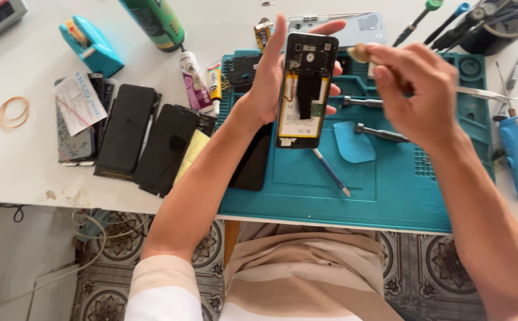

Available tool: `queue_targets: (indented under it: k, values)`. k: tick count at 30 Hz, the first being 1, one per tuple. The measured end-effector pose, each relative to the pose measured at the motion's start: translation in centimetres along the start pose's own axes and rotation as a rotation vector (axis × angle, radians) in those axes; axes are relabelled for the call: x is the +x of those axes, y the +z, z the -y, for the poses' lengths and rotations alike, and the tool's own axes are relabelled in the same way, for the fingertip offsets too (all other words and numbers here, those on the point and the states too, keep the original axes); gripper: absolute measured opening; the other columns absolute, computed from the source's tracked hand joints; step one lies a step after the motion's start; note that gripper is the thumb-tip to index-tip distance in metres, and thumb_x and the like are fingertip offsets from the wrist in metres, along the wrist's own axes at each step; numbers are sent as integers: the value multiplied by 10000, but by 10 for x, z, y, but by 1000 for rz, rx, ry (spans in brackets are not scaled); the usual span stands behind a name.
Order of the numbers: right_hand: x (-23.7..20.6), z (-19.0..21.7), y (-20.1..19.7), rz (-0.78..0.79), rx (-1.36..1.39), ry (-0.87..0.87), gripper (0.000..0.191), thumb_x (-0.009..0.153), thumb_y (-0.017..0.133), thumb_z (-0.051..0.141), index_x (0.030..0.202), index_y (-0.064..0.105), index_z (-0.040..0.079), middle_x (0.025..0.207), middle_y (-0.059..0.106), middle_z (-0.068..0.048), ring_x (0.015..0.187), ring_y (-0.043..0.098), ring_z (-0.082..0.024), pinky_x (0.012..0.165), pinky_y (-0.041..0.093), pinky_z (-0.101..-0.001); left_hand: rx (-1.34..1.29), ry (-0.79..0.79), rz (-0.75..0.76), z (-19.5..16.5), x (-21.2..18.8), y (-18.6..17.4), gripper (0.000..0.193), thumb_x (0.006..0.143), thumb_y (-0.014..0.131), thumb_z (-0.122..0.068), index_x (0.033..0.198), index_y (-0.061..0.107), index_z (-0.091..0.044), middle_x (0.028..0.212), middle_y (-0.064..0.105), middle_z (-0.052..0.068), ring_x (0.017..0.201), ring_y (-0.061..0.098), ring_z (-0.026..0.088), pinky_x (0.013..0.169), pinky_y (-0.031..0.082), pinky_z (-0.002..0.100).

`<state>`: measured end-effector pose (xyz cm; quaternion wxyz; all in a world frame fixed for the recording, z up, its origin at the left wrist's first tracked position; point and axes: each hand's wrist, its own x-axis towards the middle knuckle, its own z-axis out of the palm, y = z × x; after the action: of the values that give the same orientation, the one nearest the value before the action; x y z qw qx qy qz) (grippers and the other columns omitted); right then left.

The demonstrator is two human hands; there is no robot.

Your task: The person disassembles a smartphone at a repair workbench, using a screwdriver to remove screws from the opened phone body and handling internal components. They pick up and set down small parts, reposition the phone, and work on the exposed battery and frame area throughout the episode.

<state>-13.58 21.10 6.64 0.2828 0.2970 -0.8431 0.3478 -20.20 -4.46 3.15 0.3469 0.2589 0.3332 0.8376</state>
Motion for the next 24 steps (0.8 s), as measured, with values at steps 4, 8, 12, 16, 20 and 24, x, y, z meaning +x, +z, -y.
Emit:
queue_targets:
  k: [4, 8, 12, 16, 20, 24]
  values:
    - [-4, 2, 5, 67, 32, -49, 264, 1066, 714, -30, 1307, 736, 78, 919, 675, -82, 732, 596, -133, 598, 453, -261, -28, -52, 31, 1, 1, 8, 1026, 906, 341, -838, 1647, 386, -129, 1119, 691, 134, 968, 752, 261, 812, 657, 489]
    - [-6, -2, 8, 54, 107, 34, 318, 1059, 742, -44, 1321, 749, 136, 977, 700, -68, 771, 625, -124, 606, 464, -260, 157, -65, 52, 4, 4, 21, 1035, 913, 331, -861, 1610, 440, -103, 1077, 677, 128, 926, 742, 233, 791, 673, 468]
    - [-10, -3, 15, 55, 166, -107, 339, 1052, 717, -66, 1314, 723, 148, 1028, 713, -79, 879, 709, -137, 708, 576, -246, 352, -30, 2, 5, 3, 30, 1017, 910, 316, -880, 1527, 492, -90, 1060, 671, 125, 904, 744, 229, 784, 688, 450]
    - [-7, -9, 9, 108, 195, -69, 322, 1033, 739, -80, 1251, 768, 155, 973, 717, -72, 780, 664, -131, 622, 494, -260, 392, -43, -31, 1, 1, 37, 982, 903, 317, -875, 1492, 497, -110, 1069, 660, 110, 914, 745, 221, 779, 684, 422]
    - [-5, -12, -2, 76, 161, 25, 279, 1021, 756, -85, 1176, 809, 140, 894, 720, -73, 698, 624, -128, 543, 446, -256, 404, -77, -3, -1, 4, 42, 973, 875, 335, -876, 1475, 495, -126, 1051, 686, 120, 899, 758, 223, 763, 682, 405]
    - [-6, -6, -3, 187, 204, -38, 186, 948, 775, -28, 1094, 794, 87, 892, 726, -73, 714, 640, -104, 591, 472, -256, 427, -36, 37, -1, 2, 41, 886, 967, 367, -811, 1490, 502, -109, 1095, 676, 121, 906, 745, 230, 771, 668, 401]
